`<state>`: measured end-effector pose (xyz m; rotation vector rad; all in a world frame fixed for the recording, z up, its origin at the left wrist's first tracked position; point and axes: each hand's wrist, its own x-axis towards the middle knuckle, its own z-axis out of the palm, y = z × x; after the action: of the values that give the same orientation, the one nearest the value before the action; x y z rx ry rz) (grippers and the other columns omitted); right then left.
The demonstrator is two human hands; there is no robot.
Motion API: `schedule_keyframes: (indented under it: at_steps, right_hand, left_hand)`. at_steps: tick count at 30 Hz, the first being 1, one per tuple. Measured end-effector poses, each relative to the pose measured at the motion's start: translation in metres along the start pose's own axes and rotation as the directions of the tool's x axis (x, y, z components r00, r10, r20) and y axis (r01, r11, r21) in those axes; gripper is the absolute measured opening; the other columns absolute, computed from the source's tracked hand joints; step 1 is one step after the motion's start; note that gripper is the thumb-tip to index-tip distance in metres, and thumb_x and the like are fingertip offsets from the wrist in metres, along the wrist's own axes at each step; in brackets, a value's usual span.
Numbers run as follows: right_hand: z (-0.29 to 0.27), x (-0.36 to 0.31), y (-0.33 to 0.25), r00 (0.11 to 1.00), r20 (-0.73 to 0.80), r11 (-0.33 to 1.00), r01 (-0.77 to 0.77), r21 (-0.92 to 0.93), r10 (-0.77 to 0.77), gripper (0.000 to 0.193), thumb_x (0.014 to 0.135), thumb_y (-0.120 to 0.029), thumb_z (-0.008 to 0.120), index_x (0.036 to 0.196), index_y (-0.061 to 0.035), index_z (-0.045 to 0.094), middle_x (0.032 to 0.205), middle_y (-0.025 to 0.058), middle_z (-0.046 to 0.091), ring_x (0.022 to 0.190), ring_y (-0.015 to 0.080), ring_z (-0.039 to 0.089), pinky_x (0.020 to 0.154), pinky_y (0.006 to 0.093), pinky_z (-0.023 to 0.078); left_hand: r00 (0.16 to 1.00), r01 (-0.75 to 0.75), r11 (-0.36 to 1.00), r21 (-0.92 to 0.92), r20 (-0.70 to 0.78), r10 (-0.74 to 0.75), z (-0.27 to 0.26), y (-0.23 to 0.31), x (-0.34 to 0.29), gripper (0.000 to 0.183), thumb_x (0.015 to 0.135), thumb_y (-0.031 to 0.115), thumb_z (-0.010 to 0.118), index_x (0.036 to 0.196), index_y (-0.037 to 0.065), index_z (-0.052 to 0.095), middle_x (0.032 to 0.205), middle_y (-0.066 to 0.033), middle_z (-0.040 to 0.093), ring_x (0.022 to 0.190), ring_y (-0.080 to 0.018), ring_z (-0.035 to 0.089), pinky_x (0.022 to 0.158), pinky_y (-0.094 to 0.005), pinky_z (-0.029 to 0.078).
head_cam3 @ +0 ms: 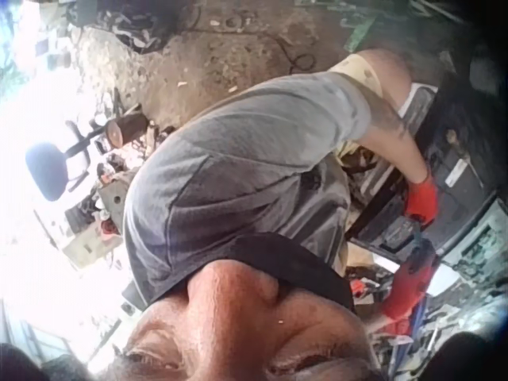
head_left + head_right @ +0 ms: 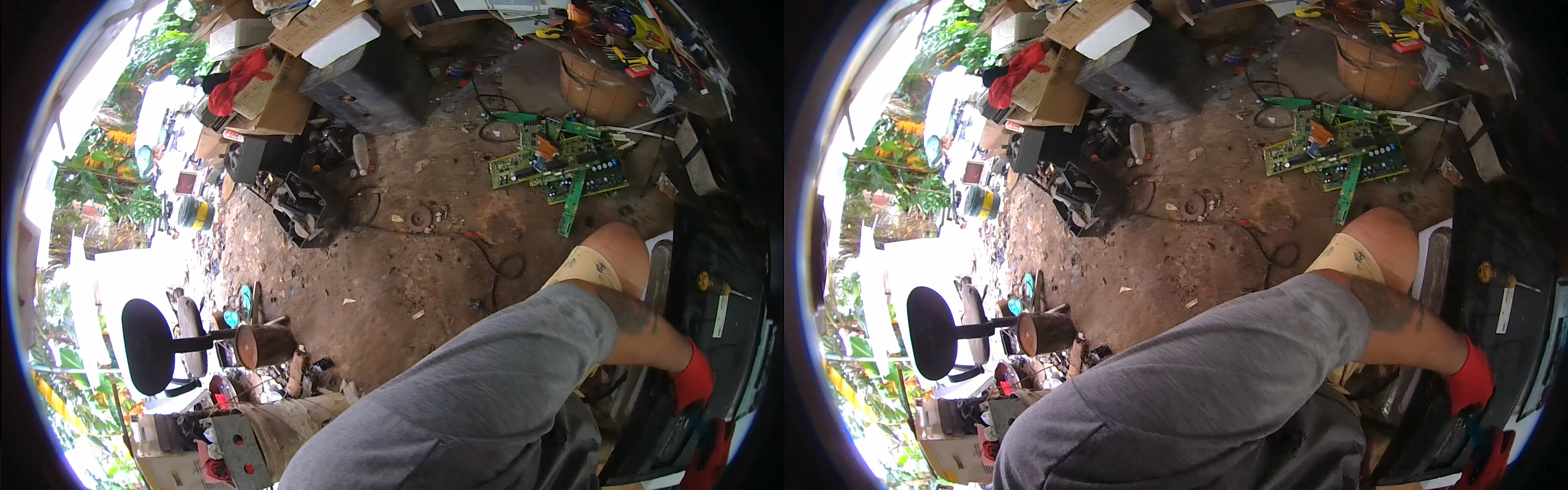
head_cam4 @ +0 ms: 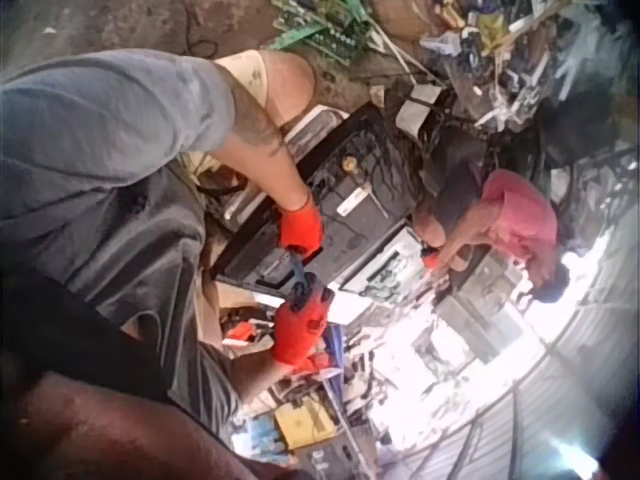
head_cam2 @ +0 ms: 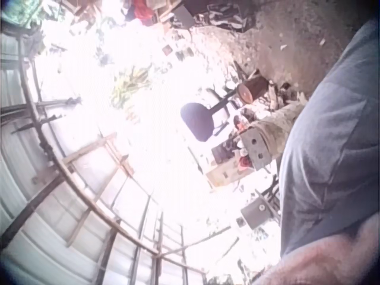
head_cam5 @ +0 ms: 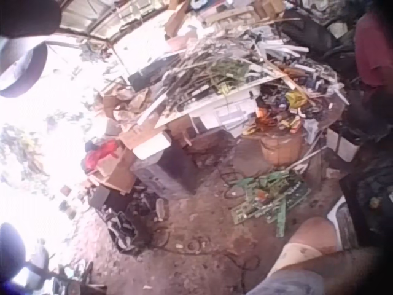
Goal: The person uses a screwdriver to remove screws from the back panel of a television. They then pry off and remove the back cover, exposing the internal circuit boards and components.
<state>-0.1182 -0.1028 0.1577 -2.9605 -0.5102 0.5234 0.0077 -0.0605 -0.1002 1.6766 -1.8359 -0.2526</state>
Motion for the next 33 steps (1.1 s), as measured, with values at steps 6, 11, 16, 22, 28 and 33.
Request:
schedule_keyframes:
  at_steps: [6,11,16,22,28,33]
  right_hand:
    - [0.009,-0.009,0.014,0.989,-0.078,0.992,0.128,0.015,-0.126,0.033,0.087,0.0,0.06,0.12,0.0019,0.062,0.118,0.0292,0.058,0.112,0.0467,0.055,0.097,0.0482,0.044]
    - [0.008,-0.002,0.014,0.987,-0.054,0.987,0.155,0.049,-0.152,0.038,0.089,-0.004,0.063,0.126,-0.0005,0.06,0.123,0.0274,0.058,0.115,0.045,0.055,0.097,0.0467,0.045]
    - [0.023,-0.018,0.001,0.898,-0.097,0.895,-0.407,0.184,0.429,0.047,0.091,-0.007,0.063,0.136,-0.0067,0.054,0.137,0.0231,0.054,0.129,0.0372,0.051,0.104,0.0428,0.042]
    - [0.104,-0.048,0.081,0.912,-0.352,0.969,-0.148,0.199,0.212,0.053,0.093,0.002,0.053,0.144,-0.0023,0.043,0.145,0.0177,0.048,0.134,0.0298,0.048,0.111,0.0383,0.036]
    - [0.113,-0.032,0.051,0.807,-0.46,0.879,-0.144,0.454,0.37,0.058,0.09,0.001,0.055,0.146,-0.0026,0.042,0.148,0.018,0.044,0.137,0.0297,0.043,0.113,0.04,0.032]
    - [0.139,-0.038,0.086,0.797,-0.478,0.895,-0.166,0.414,0.369,0.058,0.093,0.0,0.057,0.148,-0.0005,0.038,0.149,0.0168,0.044,0.137,0.0267,0.043,0.113,0.036,0.031]
  left_hand:
    - [0.995,0.083,0.994,-0.07,-0.04,-0.086,-0.012,0.024,-0.016,0.05,0.079,0.047,0.073,0.118,0.015,0.069,0.116,-0.015,0.068,0.11,-0.0358,0.062,0.094,-0.0479,0.049]
    - [0.996,0.074,0.959,-0.273,-0.019,-0.082,-0.027,0.026,-0.02,0.047,0.077,0.046,0.075,0.111,0.014,0.071,0.11,-0.0152,0.07,0.105,-0.0349,0.065,0.09,-0.0458,0.05]
    - [0.996,0.049,0.973,-0.226,-0.06,-0.064,-0.041,0.041,-0.02,0.048,0.075,0.046,0.077,0.11,0.013,0.071,0.11,-0.0139,0.07,0.105,-0.0348,0.064,0.09,-0.0457,0.05]
    - [0.993,0.082,0.95,-0.303,-0.054,-0.103,-0.03,0.04,-0.03,0.045,0.073,0.044,0.079,0.104,0.012,0.072,0.104,-0.0141,0.071,0.1,-0.0339,0.066,0.085,-0.0446,0.052]
    - [0.976,0.192,0.915,-0.355,-0.025,-0.214,-0.057,0.055,-0.042,0.036,0.073,0.04,0.077,0.095,0.013,0.073,0.094,-0.0129,0.072,0.092,-0.0325,0.068,0.079,-0.0438,0.053]
    - [0.969,0.175,0.956,-0.235,-0.132,-0.209,-0.056,0.061,-0.041,0.034,0.075,0.039,0.074,0.095,0.012,0.073,0.092,-0.0132,0.071,0.09,-0.0333,0.068,0.079,-0.0451,0.052]
